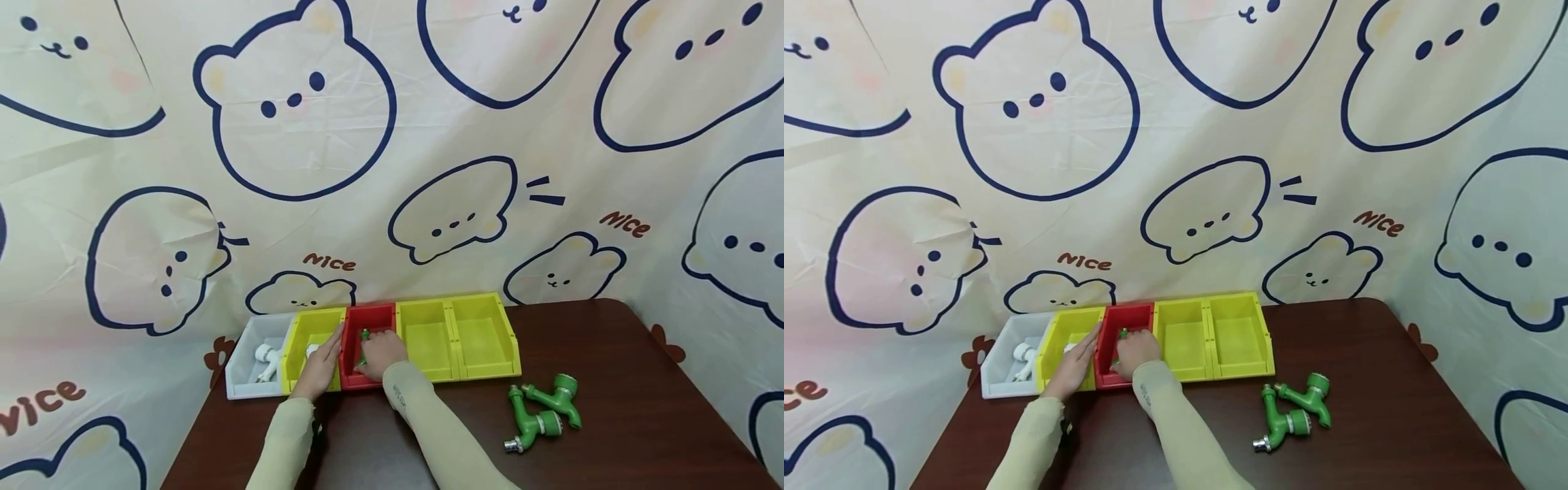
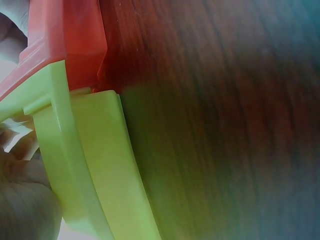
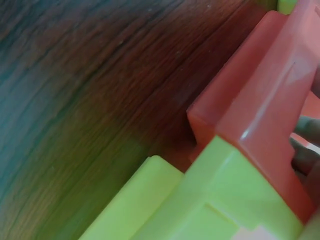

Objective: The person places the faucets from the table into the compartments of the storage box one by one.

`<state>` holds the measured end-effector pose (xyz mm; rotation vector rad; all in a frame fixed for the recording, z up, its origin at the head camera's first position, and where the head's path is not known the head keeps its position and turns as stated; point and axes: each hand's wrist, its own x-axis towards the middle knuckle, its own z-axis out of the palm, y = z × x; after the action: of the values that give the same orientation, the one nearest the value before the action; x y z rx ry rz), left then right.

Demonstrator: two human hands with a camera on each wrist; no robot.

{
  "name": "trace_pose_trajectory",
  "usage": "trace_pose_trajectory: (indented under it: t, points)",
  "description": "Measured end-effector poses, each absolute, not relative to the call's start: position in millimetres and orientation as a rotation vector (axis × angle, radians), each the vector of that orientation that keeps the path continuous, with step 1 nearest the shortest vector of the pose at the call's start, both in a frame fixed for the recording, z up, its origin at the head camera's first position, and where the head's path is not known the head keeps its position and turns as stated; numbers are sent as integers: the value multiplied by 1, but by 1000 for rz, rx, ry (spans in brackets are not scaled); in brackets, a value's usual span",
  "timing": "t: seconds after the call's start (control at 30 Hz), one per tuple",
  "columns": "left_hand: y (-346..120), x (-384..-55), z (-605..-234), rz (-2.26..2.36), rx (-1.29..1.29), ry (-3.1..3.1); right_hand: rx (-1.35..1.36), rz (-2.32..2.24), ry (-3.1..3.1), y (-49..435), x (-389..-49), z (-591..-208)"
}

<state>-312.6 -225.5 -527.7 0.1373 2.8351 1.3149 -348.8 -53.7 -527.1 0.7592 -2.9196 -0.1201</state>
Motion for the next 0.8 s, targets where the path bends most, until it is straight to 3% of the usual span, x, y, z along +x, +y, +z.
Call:
trace_pose_trajectory:
  t: [0.8]
  points:
    - [-223, -313, -530, 1304, 96, 2834, 720, -172, -2972, -55, -351, -530]
